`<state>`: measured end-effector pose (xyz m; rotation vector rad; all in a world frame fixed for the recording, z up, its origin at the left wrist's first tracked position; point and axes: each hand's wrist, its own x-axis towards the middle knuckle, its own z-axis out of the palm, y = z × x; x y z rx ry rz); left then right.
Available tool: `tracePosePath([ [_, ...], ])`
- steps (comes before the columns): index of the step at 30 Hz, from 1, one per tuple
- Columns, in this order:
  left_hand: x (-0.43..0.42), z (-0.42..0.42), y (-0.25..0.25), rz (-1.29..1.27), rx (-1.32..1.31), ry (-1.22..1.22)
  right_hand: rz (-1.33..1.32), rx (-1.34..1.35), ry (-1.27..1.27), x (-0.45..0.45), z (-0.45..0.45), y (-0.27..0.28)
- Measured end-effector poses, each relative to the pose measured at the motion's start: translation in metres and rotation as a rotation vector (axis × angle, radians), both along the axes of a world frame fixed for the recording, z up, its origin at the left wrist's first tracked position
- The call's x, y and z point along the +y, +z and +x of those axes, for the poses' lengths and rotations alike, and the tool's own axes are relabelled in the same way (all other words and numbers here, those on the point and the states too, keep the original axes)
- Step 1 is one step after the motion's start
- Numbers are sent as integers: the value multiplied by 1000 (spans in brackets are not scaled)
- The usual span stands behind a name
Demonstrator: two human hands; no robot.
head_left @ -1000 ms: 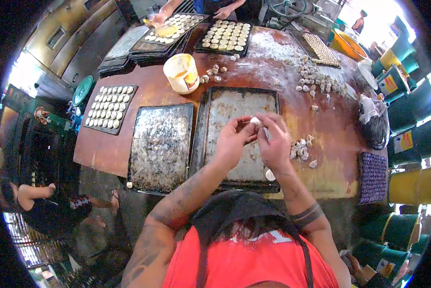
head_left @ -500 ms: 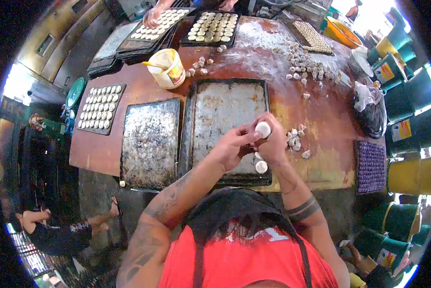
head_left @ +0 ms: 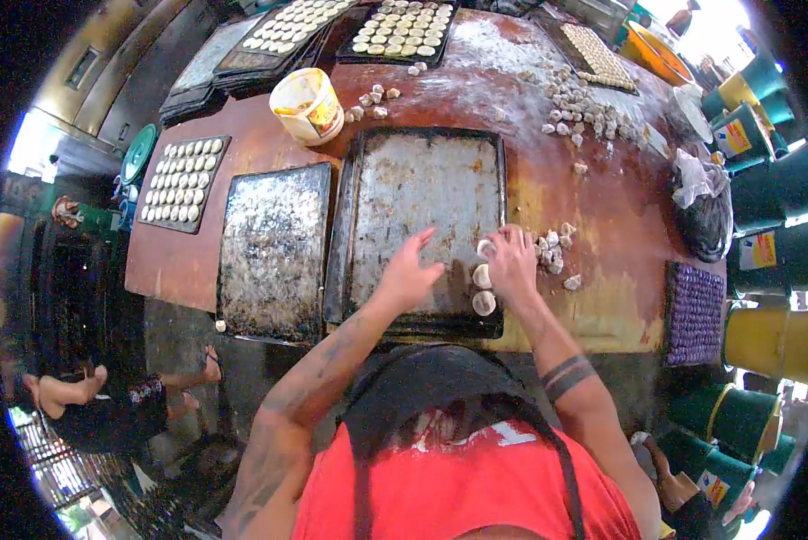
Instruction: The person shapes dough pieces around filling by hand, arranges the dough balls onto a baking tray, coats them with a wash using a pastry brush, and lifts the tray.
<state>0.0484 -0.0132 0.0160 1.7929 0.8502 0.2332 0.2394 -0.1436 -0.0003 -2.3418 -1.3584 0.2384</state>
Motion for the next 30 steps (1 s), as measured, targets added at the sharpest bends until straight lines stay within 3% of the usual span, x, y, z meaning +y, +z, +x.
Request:
tracePosePath([
  [1,6,-13,-11,-35,-30,25,35,-125,43,-2,-6,3],
  [2,9,-23,-13,-73,-55,49,-10,-27,26,-7,-15,0],
  [5,7,-48,-14,-213,-1,59,73,-222,281,-21,-42,-23],
  [7,7,-68,-13,-234,0,30,-95,-95,266,-10,-13,-27],
  [8,6,-81,-12,-248,6,23,-200,125,256,-6,7,-7],
  [10,22,-119,-16,-18,80,144,96,-108,-89,3,29,6],
  [13,66,-198,-36,344,214,421,-200,-257,-30,-13,83,-43],
  [16,112,-304,-58,717,417,637,3,-107,-6,-26,107,-61],
  [17,116,-331,-53,915,606,630,239,254,-158,-25,96,-48],
  [18,119,-349,-50,908,857,700,474,614,-312,-21,75,-15],
  [21,124,-387,-58,586,977,760,811,1059,-480,-42,73,-22],
  [23,124,-376,-54,690,924,840,720,1127,-541,-48,66,-24],
  [25,133,-344,-60,527,478,943,570,1046,-490,-36,39,-34],
  [26,137,-318,-68,496,381,935,459,947,-427,-22,20,-33],
  [28,124,-227,-58,-139,-128,921,254,759,-243,14,-24,-8],
  [30,100,-147,-42,-438,-478,624,193,725,-100,45,-64,40],
])
